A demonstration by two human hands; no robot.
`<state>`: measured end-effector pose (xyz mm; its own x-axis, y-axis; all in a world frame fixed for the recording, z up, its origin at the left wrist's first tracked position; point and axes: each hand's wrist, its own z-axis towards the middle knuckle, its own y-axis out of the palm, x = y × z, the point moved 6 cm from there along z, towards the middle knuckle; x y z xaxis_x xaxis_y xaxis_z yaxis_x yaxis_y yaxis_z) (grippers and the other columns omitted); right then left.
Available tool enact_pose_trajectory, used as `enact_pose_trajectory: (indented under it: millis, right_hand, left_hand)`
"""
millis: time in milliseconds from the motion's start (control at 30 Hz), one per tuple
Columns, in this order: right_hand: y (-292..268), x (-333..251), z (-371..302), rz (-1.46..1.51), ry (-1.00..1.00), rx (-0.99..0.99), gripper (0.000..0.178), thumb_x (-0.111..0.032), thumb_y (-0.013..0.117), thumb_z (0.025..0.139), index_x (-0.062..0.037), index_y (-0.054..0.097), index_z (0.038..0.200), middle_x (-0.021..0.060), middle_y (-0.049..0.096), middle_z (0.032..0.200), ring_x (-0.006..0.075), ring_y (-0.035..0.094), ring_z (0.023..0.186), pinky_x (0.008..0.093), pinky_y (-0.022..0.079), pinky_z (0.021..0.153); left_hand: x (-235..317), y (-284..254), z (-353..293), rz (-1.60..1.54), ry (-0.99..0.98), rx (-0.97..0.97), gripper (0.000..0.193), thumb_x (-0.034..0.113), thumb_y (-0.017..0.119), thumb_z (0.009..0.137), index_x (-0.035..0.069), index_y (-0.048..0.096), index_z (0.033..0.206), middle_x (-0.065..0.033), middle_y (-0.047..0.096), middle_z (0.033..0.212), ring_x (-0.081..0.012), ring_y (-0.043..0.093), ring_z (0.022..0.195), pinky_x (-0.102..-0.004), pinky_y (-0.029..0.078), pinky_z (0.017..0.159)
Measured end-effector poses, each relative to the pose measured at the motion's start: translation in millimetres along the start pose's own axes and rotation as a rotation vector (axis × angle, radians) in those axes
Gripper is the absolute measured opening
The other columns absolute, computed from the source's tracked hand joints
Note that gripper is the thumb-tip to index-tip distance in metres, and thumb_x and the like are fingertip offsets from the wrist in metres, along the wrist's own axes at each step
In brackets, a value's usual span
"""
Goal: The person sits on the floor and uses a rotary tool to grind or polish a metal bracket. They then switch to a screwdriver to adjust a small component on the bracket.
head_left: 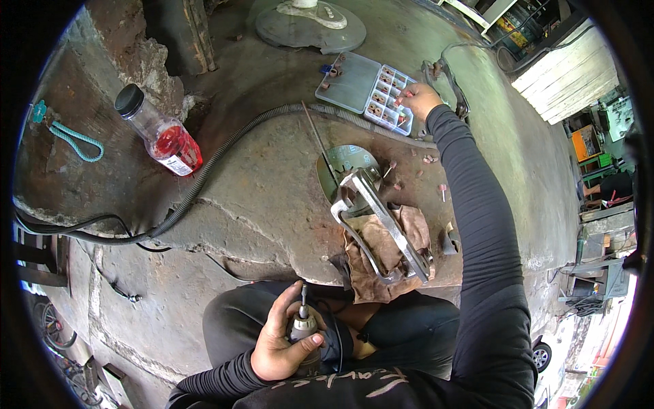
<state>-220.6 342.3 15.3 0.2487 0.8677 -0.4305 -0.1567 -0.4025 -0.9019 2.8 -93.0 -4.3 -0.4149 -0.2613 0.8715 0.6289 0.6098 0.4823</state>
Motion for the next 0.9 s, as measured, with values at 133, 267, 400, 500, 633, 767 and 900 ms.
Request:
enact_pose_trajectory:
  millis: [133, 267, 400, 500, 633, 767, 900]
  right_hand:
    - [2, -6, -2, -0.167, -0.058, 0.064, 0.011, -0.008, 0.059, 0.073, -0.0029, 0.066, 0.08, 0.0115, 0.067, 0.079, 0.0255, 0.066, 0.078, 0.0377, 0.05, 0.07]
    - [8, -16, -8, -0.102, -0.094, 0.035, 0.014, -0.006, 0.06, 0.073, -0.006, 0.069, 0.084, 0.0096, 0.065, 0.076, 0.0219, 0.066, 0.068, 0.0348, 0.051, 0.065]
    - [13, -20, -6, -0.101, -0.091, -0.051, 0.011, -0.006, 0.062, 0.075, -0.0041, 0.069, 0.083, 0.0096, 0.063, 0.073, 0.0188, 0.064, 0.056, 0.032, 0.052, 0.059]
    - [16, -19, -3, -0.052, -0.061, -0.085, 0.009, -0.008, 0.062, 0.077, -0.0034, 0.069, 0.081, 0.0111, 0.066, 0.077, 0.0189, 0.064, 0.054, 0.0326, 0.052, 0.058]
    - [15, -12, 0, -0.011, 0.061, -0.071, 0.012, -0.011, 0.06, 0.078, -0.0039, 0.07, 0.08, 0.0134, 0.069, 0.08, 0.0197, 0.066, 0.055, 0.0323, 0.053, 0.058]
    - [1, -14, -2, -0.128, 0.034, 0.072, 0.018, -0.017, 0.058, 0.077, -0.0051, 0.07, 0.082, 0.019, 0.065, 0.073, 0.0271, 0.066, 0.065, 0.0363, 0.051, 0.064]
    - [-10, -21, -12, -0.047, -0.039, 0.092, 0.016, -0.018, 0.062, 0.074, -0.0071, 0.07, 0.083, 0.0158, 0.066, 0.078, 0.0273, 0.064, 0.071, 0.0377, 0.049, 0.068]
  left_hand:
    - [0, 0, 0, -0.003, -0.001, 0.003, 0.082, -0.007, 0.06, 0.086, 0.012, 0.01, 0.148, -0.0129, 0.056, 0.098, -0.0145, 0.058, 0.08, -0.0283, 0.05, 0.074]
    - [0, 0, 1, 0.0, 0.0, 0.0, 0.083, -0.007, 0.06, 0.086, 0.012, 0.009, 0.148, -0.0127, 0.056, 0.098, -0.0146, 0.059, 0.08, -0.0282, 0.05, 0.074]
    - [0, 0, 1, -0.002, 0.003, 0.0, 0.083, -0.008, 0.06, 0.085, 0.012, 0.009, 0.149, -0.0128, 0.056, 0.098, -0.0147, 0.059, 0.08, -0.028, 0.05, 0.073]
    - [0, 0, 1, 0.004, 0.006, 0.003, 0.084, -0.008, 0.06, 0.085, 0.012, 0.009, 0.149, -0.0129, 0.056, 0.098, -0.0144, 0.058, 0.08, -0.0279, 0.05, 0.073]
    - [0, 0, 1, 0.018, 0.003, 0.002, 0.084, -0.008, 0.06, 0.085, 0.012, 0.01, 0.149, -0.0129, 0.056, 0.098, -0.0141, 0.058, 0.08, -0.0278, 0.05, 0.073]
    - [1, -1, 1, 0.025, -0.004, 0.015, 0.084, -0.008, 0.06, 0.085, 0.011, 0.01, 0.149, -0.0126, 0.056, 0.098, -0.014, 0.058, 0.081, -0.0278, 0.049, 0.074]
    - [1, -1, 1, 0.01, -0.01, 0.02, 0.083, -0.008, 0.06, 0.085, 0.011, 0.01, 0.149, -0.0126, 0.056, 0.099, -0.014, 0.057, 0.082, -0.0278, 0.049, 0.074]
